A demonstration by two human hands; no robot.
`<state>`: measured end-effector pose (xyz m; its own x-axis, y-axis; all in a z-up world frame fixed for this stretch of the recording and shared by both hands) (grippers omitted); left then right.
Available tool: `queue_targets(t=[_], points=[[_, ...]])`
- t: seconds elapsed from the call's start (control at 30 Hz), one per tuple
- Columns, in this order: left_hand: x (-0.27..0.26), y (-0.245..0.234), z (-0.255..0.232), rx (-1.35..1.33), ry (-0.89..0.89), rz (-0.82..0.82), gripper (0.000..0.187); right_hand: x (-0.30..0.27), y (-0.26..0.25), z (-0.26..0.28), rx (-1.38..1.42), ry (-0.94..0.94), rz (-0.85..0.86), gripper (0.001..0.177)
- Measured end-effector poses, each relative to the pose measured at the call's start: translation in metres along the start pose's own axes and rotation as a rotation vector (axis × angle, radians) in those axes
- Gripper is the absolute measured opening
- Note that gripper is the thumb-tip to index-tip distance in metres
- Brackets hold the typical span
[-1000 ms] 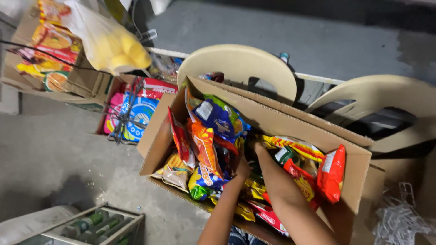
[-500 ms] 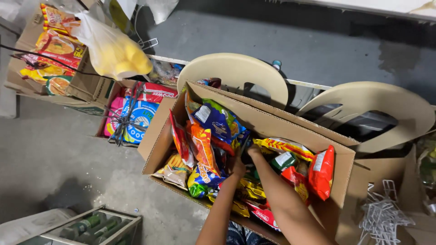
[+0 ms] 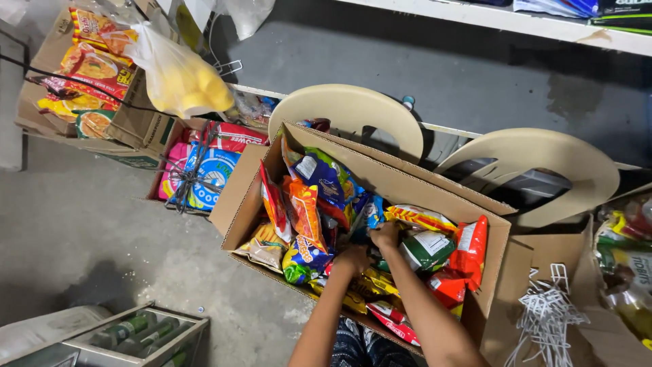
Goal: The person takes various packaged food items, including coffee creamer and instant coffee, from a cardboard box and places them onto a store shelf. The person repeatedly reaches into the box, selects items, and arranges them on the shelf.
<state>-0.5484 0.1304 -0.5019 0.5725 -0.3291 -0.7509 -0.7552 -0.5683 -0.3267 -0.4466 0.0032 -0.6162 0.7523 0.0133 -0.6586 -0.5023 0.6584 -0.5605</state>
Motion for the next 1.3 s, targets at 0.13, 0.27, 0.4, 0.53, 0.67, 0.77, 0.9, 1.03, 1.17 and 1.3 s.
queue_targets(t=[0.13,0.27,0.4,0.53,0.67,0.77,0.9,1.03,1.17,1.3], points=[[-0.018,-0.004,-0.007,0.005,-0.011,-0.02,0.055,-0.036,-0.015,0.018,-0.009,-0.006,-0.015,0.036],[-0.062,-0.02,-0.029,-0.012,-0.009,-0.07,0.046,-0.107,-0.05,0.057,0.026,-0.027,-0.034,0.031],[-0.112,-0.057,-0.06,-0.196,-0.036,-0.2,0.037,-0.151,-0.087,0.092,-0.001,-0.179,-0.136,0.03],[-0.133,-0.075,-0.072,-0.315,0.048,-0.414,0.032,-0.187,-0.11,0.097,-0.142,-0.425,-0.27,0.03],[-0.17,-0.122,-0.103,-0.438,0.475,-0.76,0.025,-0.259,-0.156,0.142,0.028,-0.634,-0.319,0.024],[-0.209,-0.16,-0.139,-0.473,0.674,-0.876,0.025,-0.309,-0.193,0.163,0.102,-0.729,-0.32,0.017],[-0.224,-0.202,-0.165,-0.5,0.712,-0.963,0.03,-0.356,-0.227,0.192,-0.011,-0.996,-0.269,0.015],[-0.181,-0.188,-0.139,-0.472,0.535,-0.898,0.032,-0.379,-0.227,0.185,-0.094,-1.177,-0.293,0.013],[-0.17,-0.173,-0.118,-0.435,0.319,-0.829,0.035,-0.376,-0.221,0.166,0.01,-1.076,-0.338,0.015],[-0.144,-0.133,-0.09,-0.899,0.373,-0.623,0.029,-0.371,-0.214,0.153,0.052,-0.982,-0.355,0.014]])
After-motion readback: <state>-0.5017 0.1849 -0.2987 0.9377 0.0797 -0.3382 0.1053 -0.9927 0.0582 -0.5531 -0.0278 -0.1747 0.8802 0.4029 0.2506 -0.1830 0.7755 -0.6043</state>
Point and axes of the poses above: each hand's wrist, its own x-axis towards the middle knuckle, its own y-axis out of the palm, z = x × y, the point moved 6 cm from there along x, towards the middle knuckle, and after that the axes turned 12 degrees about z, right-handed, at the moved point
